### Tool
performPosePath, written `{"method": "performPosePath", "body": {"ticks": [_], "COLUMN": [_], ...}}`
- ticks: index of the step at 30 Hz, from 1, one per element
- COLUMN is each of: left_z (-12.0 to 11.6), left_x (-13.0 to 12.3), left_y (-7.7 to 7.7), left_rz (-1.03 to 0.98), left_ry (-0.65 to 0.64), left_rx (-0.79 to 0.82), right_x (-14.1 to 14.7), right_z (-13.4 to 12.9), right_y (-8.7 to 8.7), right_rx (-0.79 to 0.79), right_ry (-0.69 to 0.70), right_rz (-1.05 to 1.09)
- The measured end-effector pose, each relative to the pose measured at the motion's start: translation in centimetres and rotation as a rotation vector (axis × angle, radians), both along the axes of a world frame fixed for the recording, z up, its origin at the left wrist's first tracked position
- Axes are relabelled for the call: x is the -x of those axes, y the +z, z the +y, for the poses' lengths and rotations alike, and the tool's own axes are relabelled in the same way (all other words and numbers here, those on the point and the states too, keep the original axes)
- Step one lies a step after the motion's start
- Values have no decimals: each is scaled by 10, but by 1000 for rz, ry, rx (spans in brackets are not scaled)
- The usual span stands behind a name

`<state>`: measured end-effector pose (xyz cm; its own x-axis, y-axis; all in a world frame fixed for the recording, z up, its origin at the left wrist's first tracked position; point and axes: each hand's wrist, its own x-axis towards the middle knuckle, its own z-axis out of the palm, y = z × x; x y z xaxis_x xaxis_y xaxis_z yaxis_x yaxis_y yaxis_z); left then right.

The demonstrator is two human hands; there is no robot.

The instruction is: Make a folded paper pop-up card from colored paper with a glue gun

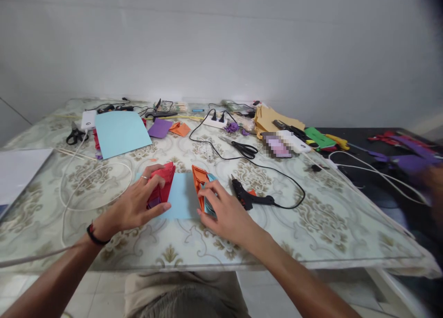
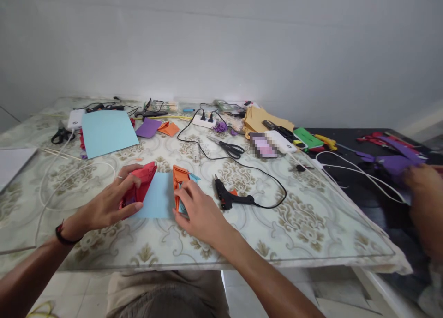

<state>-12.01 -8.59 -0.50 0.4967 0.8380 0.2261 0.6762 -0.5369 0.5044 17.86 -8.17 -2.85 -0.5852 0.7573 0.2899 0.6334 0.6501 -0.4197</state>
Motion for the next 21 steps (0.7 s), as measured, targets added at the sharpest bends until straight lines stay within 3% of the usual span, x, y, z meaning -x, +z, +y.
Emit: {"method": "performPosePath", "body": {"ticks": [7,11,13,16,19,21], "left_z": [4,4,5,13,24,30], "left_x": [-20,-16,-9,3,10,13], "left_y": [-30,-42,-43,-42,-37,-31], "left_rz": [210,262,227,109,2,-99], "left_ry": [-58,-48,64,364,556,565], "left_rx": [0,-16,-44,-27,147,316], "right_x": [5,-16,-27,-30,-20,-13], "right_z": [3,11,14,16,20,26], "right_y": [0,-1,-4,-12,-21,-26], "right_rx": [23,51,73,187,347,402], "right_ry": [161,50,-37,-169,-293,-329], "right_rz": [-48,17,60,122,223,287]}}
